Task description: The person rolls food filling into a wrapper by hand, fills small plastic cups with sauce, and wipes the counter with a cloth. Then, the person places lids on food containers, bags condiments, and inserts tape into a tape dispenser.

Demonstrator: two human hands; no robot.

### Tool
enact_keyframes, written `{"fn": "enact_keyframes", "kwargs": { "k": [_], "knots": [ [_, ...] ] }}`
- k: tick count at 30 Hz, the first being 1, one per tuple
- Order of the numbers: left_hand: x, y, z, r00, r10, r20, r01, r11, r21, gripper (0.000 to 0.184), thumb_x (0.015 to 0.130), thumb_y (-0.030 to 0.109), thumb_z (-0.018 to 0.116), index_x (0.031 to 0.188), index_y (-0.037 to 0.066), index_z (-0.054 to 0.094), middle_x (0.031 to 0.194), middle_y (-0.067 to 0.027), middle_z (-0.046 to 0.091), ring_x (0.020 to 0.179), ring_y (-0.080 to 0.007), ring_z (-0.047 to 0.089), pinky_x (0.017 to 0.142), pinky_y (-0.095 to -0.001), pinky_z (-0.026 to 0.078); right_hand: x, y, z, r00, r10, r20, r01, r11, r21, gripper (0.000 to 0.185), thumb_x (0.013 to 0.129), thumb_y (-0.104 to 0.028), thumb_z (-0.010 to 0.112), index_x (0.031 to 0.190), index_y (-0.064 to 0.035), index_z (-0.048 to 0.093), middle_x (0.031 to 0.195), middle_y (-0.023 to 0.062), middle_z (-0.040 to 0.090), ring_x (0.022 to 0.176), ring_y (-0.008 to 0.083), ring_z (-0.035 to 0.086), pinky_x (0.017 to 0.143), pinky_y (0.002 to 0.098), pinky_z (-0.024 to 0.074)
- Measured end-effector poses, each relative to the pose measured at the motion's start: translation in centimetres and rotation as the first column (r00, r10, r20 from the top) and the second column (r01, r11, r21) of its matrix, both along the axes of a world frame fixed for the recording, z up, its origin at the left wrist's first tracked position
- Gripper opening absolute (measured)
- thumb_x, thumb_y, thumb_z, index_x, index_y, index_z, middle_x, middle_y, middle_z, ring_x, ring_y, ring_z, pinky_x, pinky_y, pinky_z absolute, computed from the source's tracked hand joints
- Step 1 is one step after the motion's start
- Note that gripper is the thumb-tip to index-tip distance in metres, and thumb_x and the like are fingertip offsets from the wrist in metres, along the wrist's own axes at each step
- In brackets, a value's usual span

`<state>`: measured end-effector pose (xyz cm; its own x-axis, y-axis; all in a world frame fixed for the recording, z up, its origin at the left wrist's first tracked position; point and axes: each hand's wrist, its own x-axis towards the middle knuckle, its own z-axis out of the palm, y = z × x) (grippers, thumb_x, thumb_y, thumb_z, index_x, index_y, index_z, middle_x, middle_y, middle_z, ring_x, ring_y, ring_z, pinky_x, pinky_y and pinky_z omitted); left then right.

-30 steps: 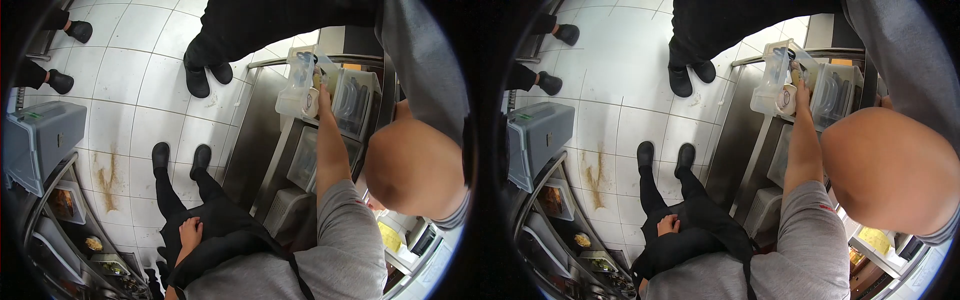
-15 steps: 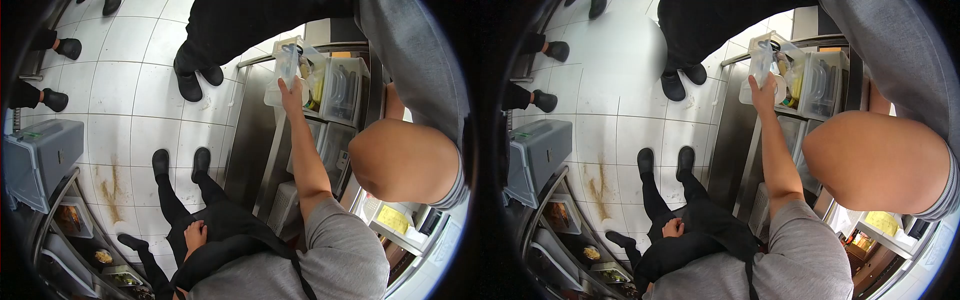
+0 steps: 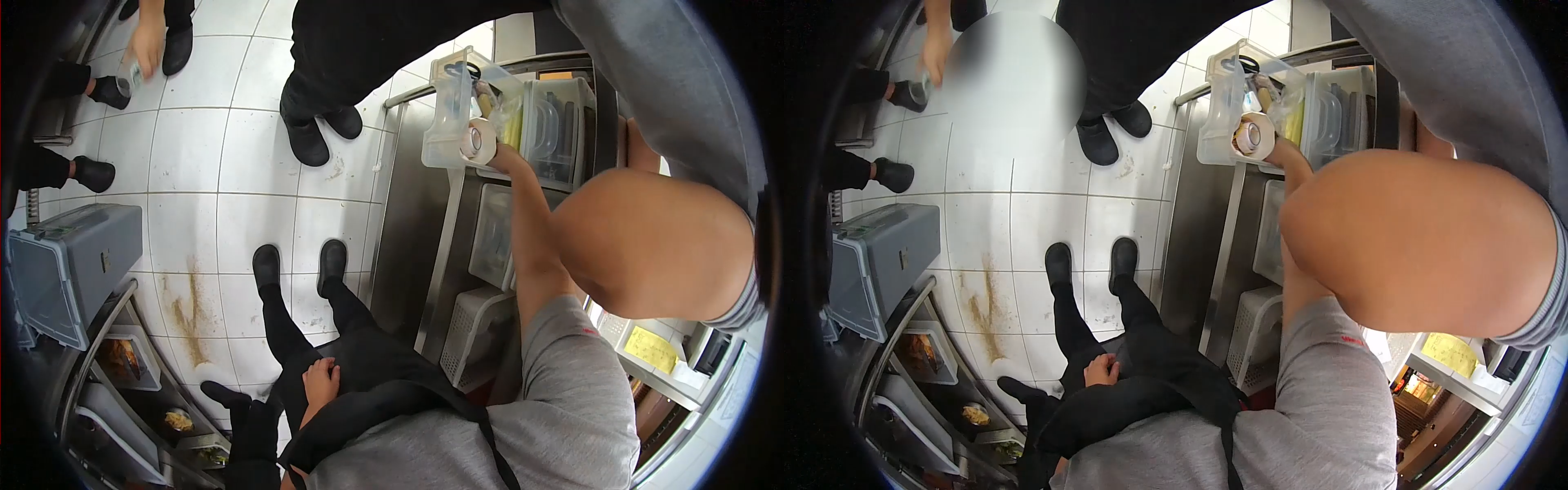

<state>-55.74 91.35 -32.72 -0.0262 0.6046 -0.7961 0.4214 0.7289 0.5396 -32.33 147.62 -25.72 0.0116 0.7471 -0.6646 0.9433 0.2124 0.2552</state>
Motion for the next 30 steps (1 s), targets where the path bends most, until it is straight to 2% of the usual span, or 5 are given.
{"fn": "enact_keyframes", "kwargs": {
  "k": [13, 18, 20, 26, 30],
  "knots": [
    [-1.4, 4.3, -2.6, 0.995, 0.037, 0.098, -0.053, 0.985, 0.165, 0.037, 0.079, 0.021, 0.064, 0.11, 0.004, 0.053, 0.102, -0.0148, 0.057, 0.095, -0.031, 0.055, 0.078, -0.0415, 0.043, -0.9, -9.0, 3.6, 0.66, 0.034, -0.751, 0.586, 0.602, 0.543, 0.025, 0.085, -0.017, 0.055, 0.103, -0.0001, 0.055, 0.095, 0.0203, 0.059, 0.086, 0.0351, 0.056, 0.078, 0.0416, 0.0441],
    [-0.9, 22.9, -3.6, 0.958, 0.258, 0.126, -0.281, 0.752, 0.597, 0.046, 0.084, 0.017, 0.06, 0.122, 0.0, 0.041, 0.104, -0.0131, 0.05, 0.088, -0.0223, 0.051, 0.08, -0.0336, 0.043, -4.5, -22.6, 11.6, 0.388, 0.135, -0.912, 0.711, 0.585, 0.39, 0.024, 0.085, -0.016, 0.055, 0.102, 0.0004, 0.054, 0.095, 0.0205, 0.057, 0.085, 0.0375, 0.054, 0.076, 0.0432, 0.0434],
    [-0.4, 32.2, -1.5, 0.801, 0.437, 0.41, -0.541, 0.822, 0.181, 0.065, 0.084, 0.044, 0.054, 0.135, 0.014, 0.027, 0.112, -0.0062, 0.05, 0.104, -0.0232, 0.048, 0.087, -0.0371, 0.038, -4.7, -30.1, 14.7, 0.365, -0.026, -0.93, 0.605, 0.767, 0.216, 0.023, 0.084, -0.015, 0.056, 0.102, -0.0004, 0.053, 0.095, 0.0218, 0.056, 0.086, 0.0382, 0.053, 0.075, 0.0431, 0.043],
    [7.3, 46.4, -0.4, 0.699, 0.417, 0.581, -0.592, 0.794, 0.141, 0.063, 0.085, 0.047, 0.05, 0.135, 0.016, 0.027, 0.127, -0.0046, 0.043, 0.113, -0.0231, 0.043, 0.092, -0.0427, 0.035, 0.8, -44.9, 27.0, 0.065, -0.115, -0.991, 0.609, 0.792, -0.052, 0.032, 0.092, -0.019, 0.05, 0.119, -0.0018, 0.049, 0.105, 0.0128, 0.056, 0.099, 0.0251, 0.055, 0.085, 0.0343, 0.0435],
    [11.6, 50.3, -0.1, 0.72, 0.298, 0.627, -0.481, 0.865, 0.142, 0.058, 0.087, 0.045, 0.047, 0.133, 0.015, 0.03, 0.13, -0.0048, 0.041, 0.115, -0.0228, 0.042, 0.093, -0.0429, 0.035, 6.1, -49.7, 31.5, -0.271, 0.233, -0.934, 0.961, 0.122, -0.248, 0.035, 0.091, -0.019, 0.052, 0.121, -0.0021, 0.045, 0.097, 0.0044, 0.055, 0.084, 0.0144, 0.052, 0.077, 0.0296, 0.0428]
  ]
}}
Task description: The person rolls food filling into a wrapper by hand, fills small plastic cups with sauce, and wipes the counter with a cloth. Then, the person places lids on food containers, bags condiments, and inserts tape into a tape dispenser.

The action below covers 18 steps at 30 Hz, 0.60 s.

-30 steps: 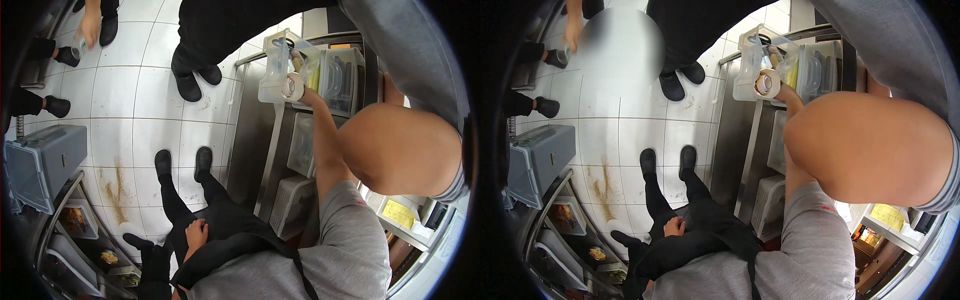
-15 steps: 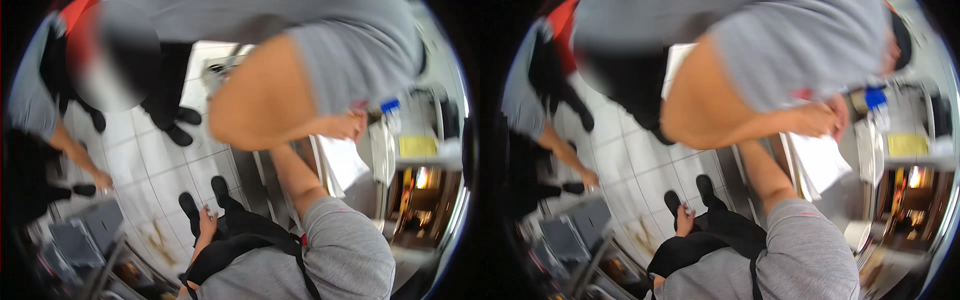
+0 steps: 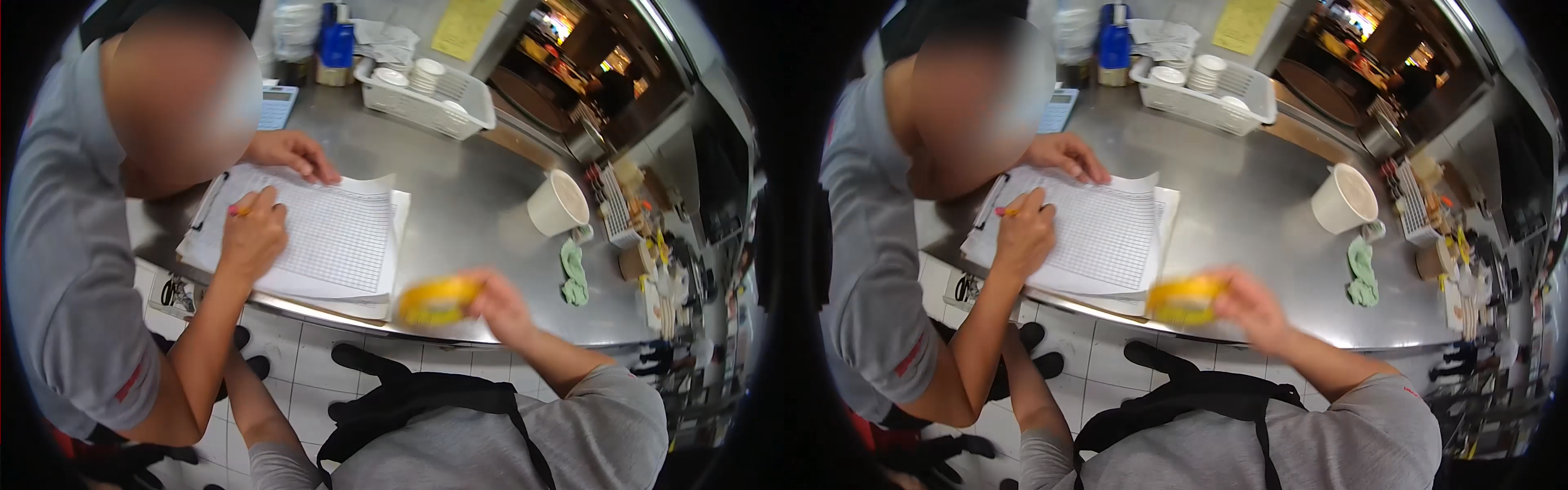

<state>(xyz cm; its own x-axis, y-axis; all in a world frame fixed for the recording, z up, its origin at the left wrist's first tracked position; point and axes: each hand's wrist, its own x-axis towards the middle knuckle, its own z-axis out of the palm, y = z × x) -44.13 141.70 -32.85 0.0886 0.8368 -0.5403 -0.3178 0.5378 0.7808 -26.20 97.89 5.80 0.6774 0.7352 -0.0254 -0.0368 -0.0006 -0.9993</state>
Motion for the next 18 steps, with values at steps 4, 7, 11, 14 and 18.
{"fn": "enact_keyframes", "kwargs": {
  "k": [4, 7, 11, 14, 18],
  "knots": [
    [2.4, 1.4, 0.4, 0.961, -0.252, 0.111, 0.24, 0.964, 0.113, 0.053, 0.09, 0.043, 0.045, 0.131, 0.013, 0.033, 0.132, -0.005, 0.039, 0.116, -0.0225, 0.041, 0.094, -0.0431, 0.034, 4.9, -2.8, 0.0, 0.98, -0.188, 0.069, 0.179, 0.978, 0.11, 0.034, 0.09, -0.02, 0.051, 0.12, -0.004, 0.045, 0.094, 0.0002, 0.052, 0.082, 0.0113, 0.048, 0.081, 0.0262, 0.038],
    [2.8, -0.2, 0.2, 0.746, -0.639, 0.186, 0.563, 0.755, 0.335, 0.05, 0.091, 0.042, 0.044, 0.13, 0.012, 0.036, 0.135, -0.0051, 0.037, 0.118, -0.0223, 0.04, 0.094, -0.0432, 0.034, 3.9, -3.5, 1.4, 0.935, -0.309, 0.175, 0.295, 0.95, 0.105, 0.033, 0.091, -0.02, 0.049, 0.12, -0.0045, 0.045, 0.095, -0.0007, 0.051, 0.087, 0.0108, 0.047, 0.085, 0.0265, 0.0355],
    [1.0, -12.4, 6.9, 0.458, -0.839, -0.293, 0.811, 0.529, -0.248, 0.043, 0.09, 0.026, 0.046, 0.129, 0.008, 0.044, 0.123, -0.0079, 0.051, 0.104, -0.0228, 0.054, 0.084, -0.0397, 0.043, 3.7, -5.0, 3.8, 0.938, -0.331, 0.105, 0.309, 0.934, 0.178, 0.032, 0.092, -0.018, 0.05, 0.121, -0.0058, 0.047, 0.096, -0.0004, 0.053, 0.089, 0.0093, 0.049, 0.086, 0.0251, 0.0354],
    [-0.5, -21.0, 10.2, -0.047, -0.993, -0.109, 0.939, -0.006, -0.343, 0.04, 0.089, 0.024, 0.049, 0.126, 0.008, 0.047, 0.115, -0.0066, 0.057, 0.101, -0.0187, 0.057, 0.086, -0.0355, 0.044, 4.1, -6.6, 5.7, 0.931, -0.319, 0.179, 0.312, 0.948, 0.067, 0.028, 0.09, -0.017, 0.055, 0.115, -0.0056, 0.054, 0.096, 0.0011, 0.055, 0.087, 0.009, 0.051, 0.083, 0.0233, 0.0388],
    [3.9, -28.2, 27.1, -0.398, -0.912, 0.099, 0.908, -0.377, 0.183, 0.052, 0.087, 0.032, 0.06, 0.128, 0.005, 0.044, 0.109, -0.0077, 0.059, 0.098, -0.0173, 0.059, 0.085, -0.0288, 0.045, 5.2, -8.6, 8.9, 0.875, -0.049, 0.481, 0.174, 0.96, -0.217, 0.028, 0.084, -0.016, 0.064, 0.11, -0.0065, 0.058, 0.101, 0.0041, 0.057, 0.089, 0.0117, 0.054, 0.077, 0.0242, 0.0438]
  ]
}}
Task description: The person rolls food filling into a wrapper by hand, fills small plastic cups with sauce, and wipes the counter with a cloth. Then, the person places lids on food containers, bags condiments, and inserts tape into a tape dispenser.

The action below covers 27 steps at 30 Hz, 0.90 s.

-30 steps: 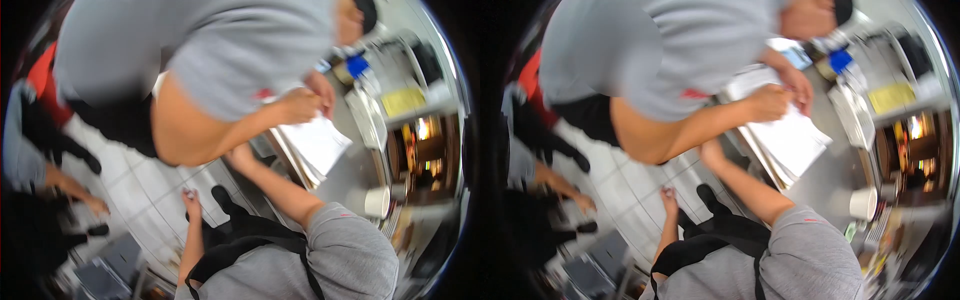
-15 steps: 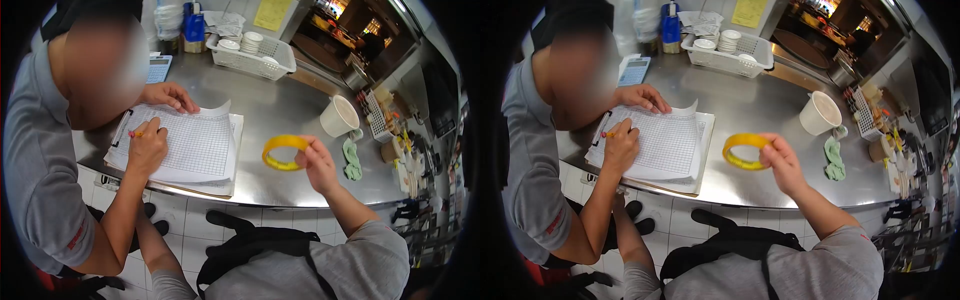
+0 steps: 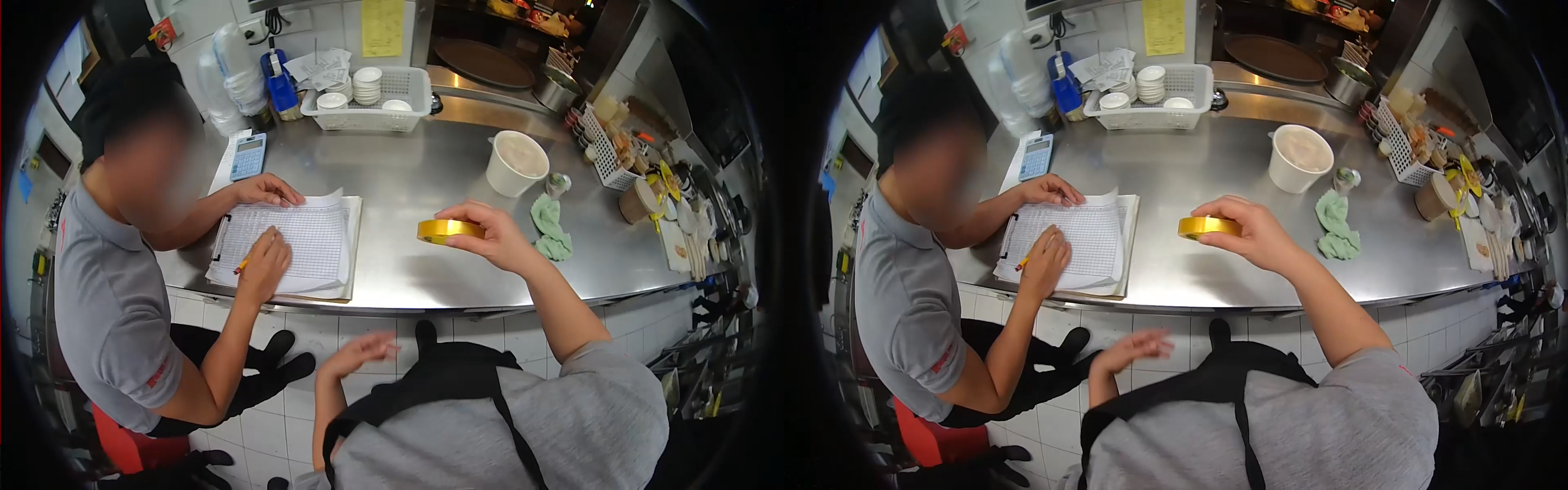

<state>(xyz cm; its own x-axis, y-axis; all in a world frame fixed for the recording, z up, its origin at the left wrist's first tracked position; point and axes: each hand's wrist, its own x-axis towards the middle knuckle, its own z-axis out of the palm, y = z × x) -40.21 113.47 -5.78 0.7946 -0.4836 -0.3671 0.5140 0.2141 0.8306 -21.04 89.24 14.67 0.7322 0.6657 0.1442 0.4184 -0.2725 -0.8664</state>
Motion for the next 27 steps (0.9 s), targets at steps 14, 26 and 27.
{"fn": "enact_keyframes", "kwargs": {
  "k": [14, 26, 27],
  "knots": [
    [15.9, -9.1, 12.3, 0.675, 0.539, 0.504, -0.559, 0.819, -0.129, 0.028, 0.089, 0.013, 0.055, 0.115, 0.003, 0.05, 0.107, -0.0082, 0.061, 0.076, -0.0108, 0.058, 0.072, -0.0238, 0.049, 5.8, -4.7, -1.7, 0.985, 0.17, -0.028, -0.15, 0.924, 0.351, 0.053, 0.073, -0.019, 0.075, 0.117, -0.0059, 0.049, 0.102, 0.0043, 0.058, 0.09, 0.0168, 0.057, 0.088, 0.0303, 0.042],
    [17.8, -5.9, 12.3, 0.663, 0.429, 0.613, -0.552, 0.834, 0.014, 0.026, 0.085, 0.007, 0.06, 0.11, 0.003, 0.055, 0.096, -0.0065, 0.061, 0.082, -0.0157, 0.061, 0.069, -0.0255, 0.051, 5.2, -2.8, -2.4, 0.94, -0.287, 0.183, 0.248, 0.946, 0.206, 0.042, 0.077, -0.017, 0.069, 0.115, -0.0085, 0.054, 0.108, 0.006, 0.051, 0.094, 0.0156, 0.052, 0.082, 0.0311, 0.0444],
    [17.8, -5.6, 13.5, 0.53, 0.303, 0.792, -0.666, 0.727, 0.168, 0.025, 0.083, 0.006, 0.062, 0.106, 0.003, 0.057, 0.095, -0.0073, 0.061, 0.08, -0.0162, 0.061, 0.068, -0.0257, 0.051, 4.9, -2.5, -2.6, 0.939, -0.292, 0.183, 0.254, 0.945, 0.207, 0.042, 0.077, -0.017, 0.069, 0.115, -0.0085, 0.054, 0.108, 0.006, 0.051, 0.094, 0.0156, 0.052, 0.082, 0.0311, 0.0444]
  ]
}}
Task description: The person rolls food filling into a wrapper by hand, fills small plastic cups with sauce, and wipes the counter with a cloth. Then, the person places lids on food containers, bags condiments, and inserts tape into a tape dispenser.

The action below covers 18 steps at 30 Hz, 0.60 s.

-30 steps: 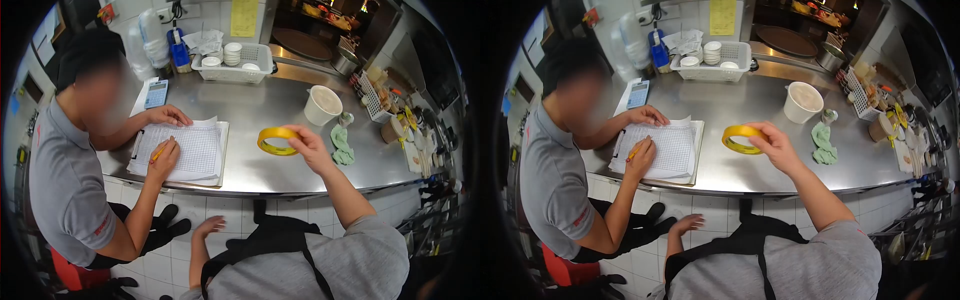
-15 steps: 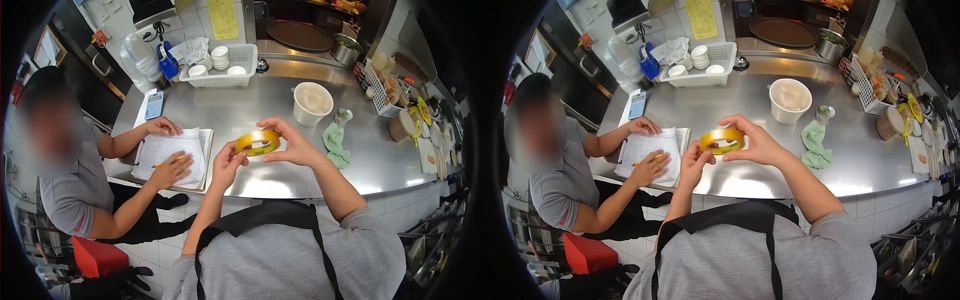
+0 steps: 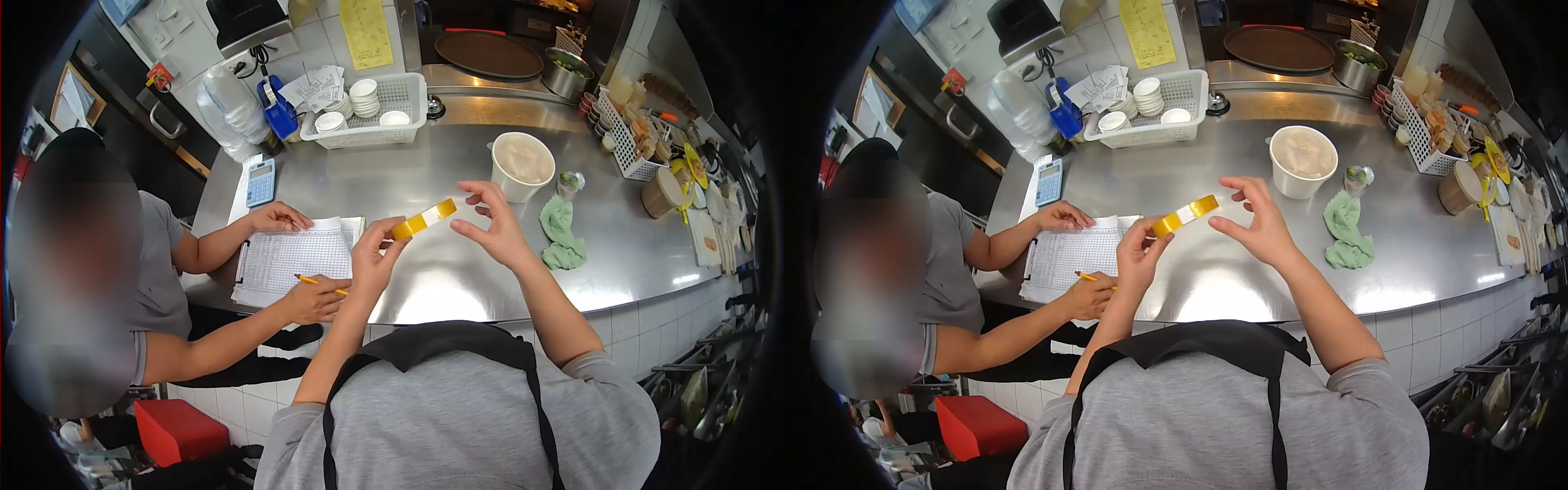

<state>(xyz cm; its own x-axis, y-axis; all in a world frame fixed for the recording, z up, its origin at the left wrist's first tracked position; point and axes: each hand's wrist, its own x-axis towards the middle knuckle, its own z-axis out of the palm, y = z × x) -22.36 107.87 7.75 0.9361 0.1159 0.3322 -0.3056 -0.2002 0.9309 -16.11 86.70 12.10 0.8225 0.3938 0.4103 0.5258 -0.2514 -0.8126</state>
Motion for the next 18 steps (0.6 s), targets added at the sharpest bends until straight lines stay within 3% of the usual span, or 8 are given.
{"fn": "enact_keyframes", "kwargs": {
  "k": [1, 7, 13, 18],
  "knots": [
    [0.2, 0.2, 0.8, 0.984, 0.111, 0.14, -0.146, 0.95, 0.275, 0.023, 0.081, 0.006, 0.064, 0.103, 0.003, 0.058, 0.095, -0.0081, 0.061, 0.079, -0.0166, 0.061, 0.067, -0.0259, 0.051, 0.0, 0.2, -0.3, 0.999, -0.003, -0.051, 0.006, 0.999, 0.042, 0.043, 0.078, -0.019, 0.069, 0.117, -0.0092, 0.054, 0.11, 0.0062, 0.049, 0.097, 0.0157, 0.051, 0.082, 0.0319, 0.0451],
    [1.0, 0.1, -0.8, 0.941, 0.11, 0.321, -0.253, 0.857, 0.448, 0.027, 0.072, 0.006, 0.069, 0.098, 0.006, 0.061, 0.093, -0.0087, 0.06, 0.079, -0.0216, 0.061, 0.066, -0.0284, 0.051, -1.4, 3.1, -2.0, 0.974, -0.004, -0.229, 0.061, 0.968, 0.244, 0.045, 0.082, -0.019, 0.066, 0.123, -0.0081, 0.051, 0.111, 0.0065, 0.047, 0.102, 0.0158, 0.051, 0.088, 0.0336, 0.048],
    [2.0, -0.5, -1.3, 0.91, 0.073, 0.409, -0.303, 0.789, 0.534, 0.029, 0.068, 0.007, 0.072, 0.095, 0.008, 0.063, 0.089, -0.0066, 0.059, 0.077, -0.0221, 0.06, 0.063, -0.0303, 0.05, -0.6, 2.9, -2.5, 0.976, -0.075, -0.206, 0.149, 0.916, 0.373, 0.029, 0.08, -0.009, 0.066, 0.108, -0.0039, 0.06, 0.104, 0.0067, 0.051, 0.093, 0.0148, 0.057, 0.087, 0.0312, 0.0513],
    [2.8, -0.1, -1.5, 0.882, 0.021, 0.471, -0.323, 0.755, 0.57, 0.031, 0.067, 0.006, 0.072, 0.096, 0.007, 0.063, 0.089, -0.0063, 0.059, 0.077, -0.0214, 0.059, 0.063, -0.0307, 0.05, 1.1, 2.1, -4.0, 0.968, -0.158, -0.197, 0.209, 0.939, 0.273, 0.015, 0.081, -0.007, 0.065, 0.094, -0.0003, 0.063, 0.091, 0.0056, 0.054, 0.079, 0.0122, 0.058, 0.07, 0.0235, 0.0517]
  ]
}}
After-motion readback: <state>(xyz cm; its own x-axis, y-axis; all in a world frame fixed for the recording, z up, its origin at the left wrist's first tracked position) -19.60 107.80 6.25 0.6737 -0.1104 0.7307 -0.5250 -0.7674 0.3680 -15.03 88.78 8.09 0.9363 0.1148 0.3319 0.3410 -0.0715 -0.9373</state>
